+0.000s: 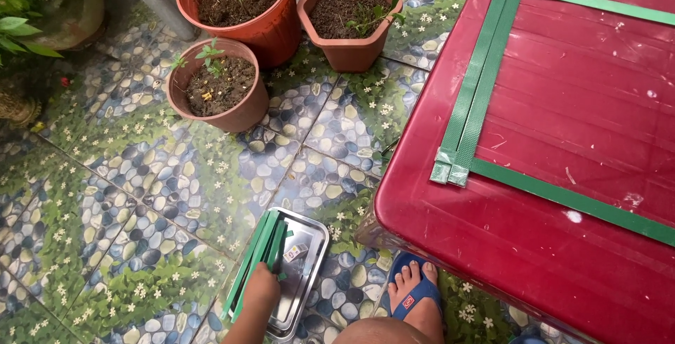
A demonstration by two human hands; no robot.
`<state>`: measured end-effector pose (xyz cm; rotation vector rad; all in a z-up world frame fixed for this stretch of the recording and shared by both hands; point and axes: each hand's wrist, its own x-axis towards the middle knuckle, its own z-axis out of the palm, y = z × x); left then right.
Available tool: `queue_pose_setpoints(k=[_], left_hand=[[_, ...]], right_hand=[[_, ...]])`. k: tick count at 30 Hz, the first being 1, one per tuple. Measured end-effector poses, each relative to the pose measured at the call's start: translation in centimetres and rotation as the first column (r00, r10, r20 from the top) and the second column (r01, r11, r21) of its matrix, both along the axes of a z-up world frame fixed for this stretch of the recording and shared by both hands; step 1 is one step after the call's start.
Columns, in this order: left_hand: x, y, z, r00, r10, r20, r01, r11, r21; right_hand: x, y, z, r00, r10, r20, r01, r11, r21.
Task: Assembling a frame structure by taping together green plastic strips on a small table.
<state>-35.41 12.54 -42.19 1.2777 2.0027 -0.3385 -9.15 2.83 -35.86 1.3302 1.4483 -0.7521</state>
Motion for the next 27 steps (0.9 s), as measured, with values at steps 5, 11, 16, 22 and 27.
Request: queue_pose_setpoints(k=[5,11,16,22,27], left_hand=[[0.7,0.4,0.4,1.0,-0.008,0.001,0.008,1.0,0.016],[0.4,0.7,-0.4,0.981,-0.136,-0.14,0.131,0.99,-0.043],[1.0,0.8,0.6,0.97,-0.154,-0.19,0.136,0.985,-0.103],[1.3,1.0,1.2,0.972,-0.146,-0.187,0.126,0.986,-0.111],[0.8,0.8,0.3,0.962,-0.189,-0.197,0.168,0.978,-0.121]], right_hand=[[0.4,-0.8,-4.6,0.957,0.219,0.193,-0.225,0.974,0.011],[0.0,0.8,1.7,1.0,-0.001,-0.02,0.0,0.997,-0.082],[-0.1,0.2,-0.2,0.994,-0.109,-0.025,0.108,0.994,-0.025],[-0.1,0.9,1.5,0.992,-0.124,-0.023,0.121,0.989,-0.079],[0.1,0.0,-0.9,0.989,-0.137,-0.049,0.14,0.988,0.061]])
